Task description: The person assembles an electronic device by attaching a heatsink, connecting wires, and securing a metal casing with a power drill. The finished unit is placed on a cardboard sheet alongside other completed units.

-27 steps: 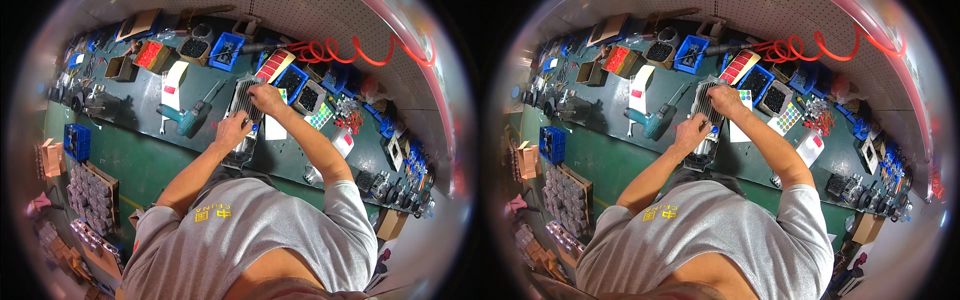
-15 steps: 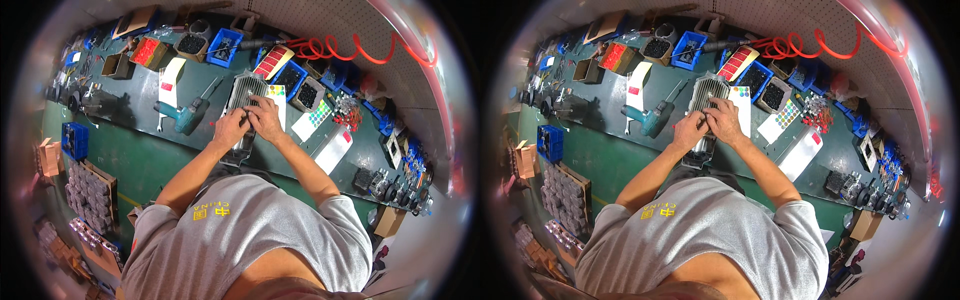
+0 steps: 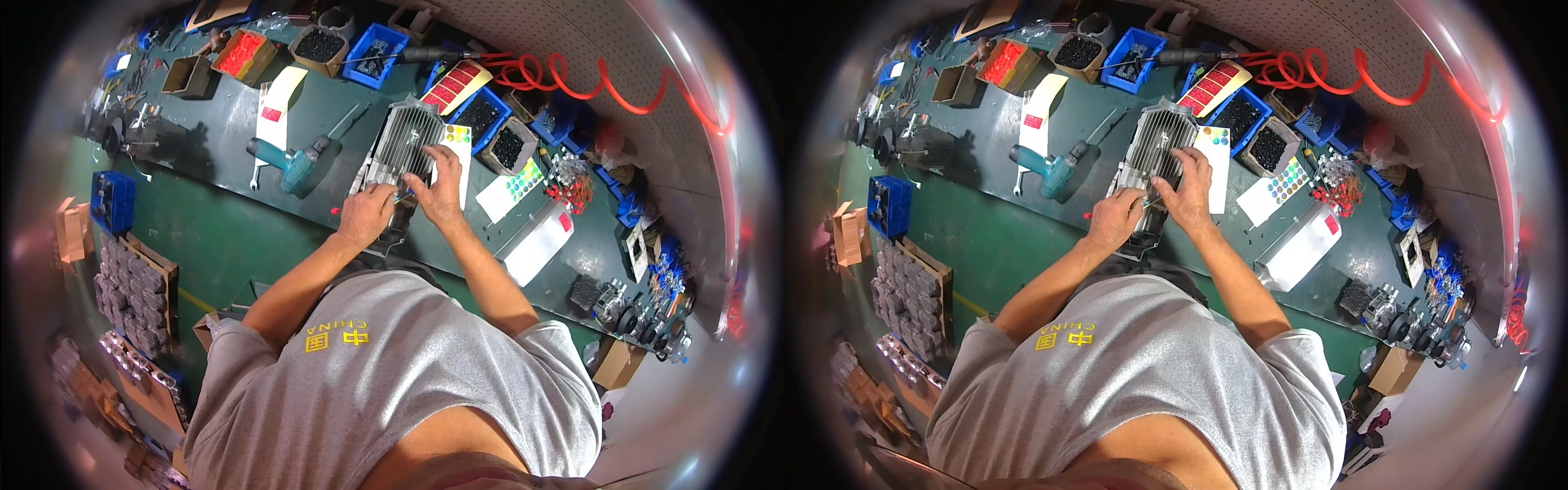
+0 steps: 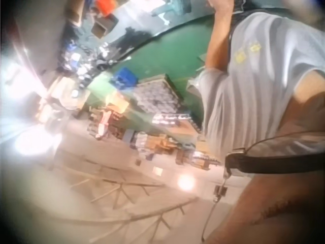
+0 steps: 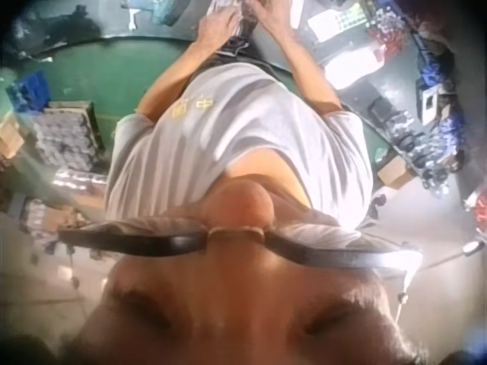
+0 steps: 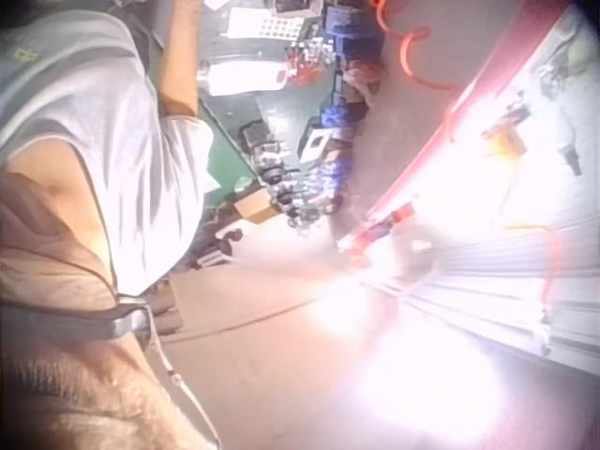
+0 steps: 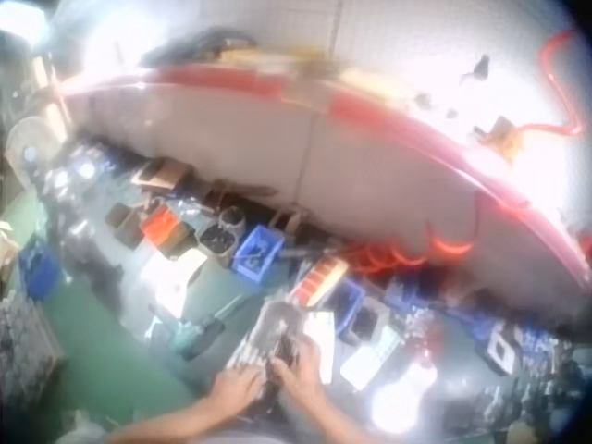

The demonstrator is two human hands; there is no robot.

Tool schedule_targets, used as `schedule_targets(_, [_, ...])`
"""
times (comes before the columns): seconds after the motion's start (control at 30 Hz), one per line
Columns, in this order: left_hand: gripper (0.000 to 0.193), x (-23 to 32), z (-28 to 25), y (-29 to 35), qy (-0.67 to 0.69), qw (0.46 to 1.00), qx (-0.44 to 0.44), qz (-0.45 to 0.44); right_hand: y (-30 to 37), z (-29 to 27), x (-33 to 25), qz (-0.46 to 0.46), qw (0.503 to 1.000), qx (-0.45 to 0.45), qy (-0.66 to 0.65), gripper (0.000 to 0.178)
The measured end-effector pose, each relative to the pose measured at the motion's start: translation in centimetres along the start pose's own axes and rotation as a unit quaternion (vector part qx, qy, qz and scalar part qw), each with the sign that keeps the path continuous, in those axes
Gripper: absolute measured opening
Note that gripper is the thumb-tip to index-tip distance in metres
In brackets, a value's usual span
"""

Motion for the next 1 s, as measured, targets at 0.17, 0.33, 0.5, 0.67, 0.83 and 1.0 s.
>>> schedule_targets(0.17, [0.015, -0.2, 0.3, 0.0, -0.003, 0.999, 0.011, 0.035, 0.9, 1.2, 2.9, 0.124, 0.989, 0.038, -0.069, 0.091])
schedule_targets(0.33, [0.014, -0.8, 0.9, 0.0, 0.007, 1.0, -0.023, 0.017, 0.3, 1.3, 2.4, 0.226, 0.961, -0.009, -0.157, 0.094])
schedule_targets(0.5, [0.014, -1.4, 1.3, 0.1, 0.027, 0.999, -0.009, 0.018, 1.0, 2.4, 3.3, 0.159, 0.983, -0.021, -0.089, 0.091])
schedule_targets(0.67, [0.014, -1.4, 1.0, 0.0, 0.041, 0.999, -0.004, 0.028, 1.3, 2.7, 3.0, 0.15, 0.984, -0.033, -0.086, 0.089])
schedule_targets(0.83, [0.014, -1.9, 1.3, 0.0, 0.044, 0.998, 0.0, 0.04, 1.3, 2.7, 2.3, 0.147, 0.987, -0.043, -0.05, 0.087])
schedule_targets(1.0, [0.014, -1.9, 1.5, -0.1, 0.035, 0.997, -0.008, 0.068, 1.0, 2.8, 1.5, 0.172, 0.984, -0.038, 0.012, 0.083])
Point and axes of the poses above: each hand's wrist, its own y-axis away from the middle knuckle, its own z-axis out of the palm, x = y × z, the point moved 5 cm from there along -y, towards the middle knuckle, and after that the axes turned 9 degrees about -y, right-handed, at the moved point
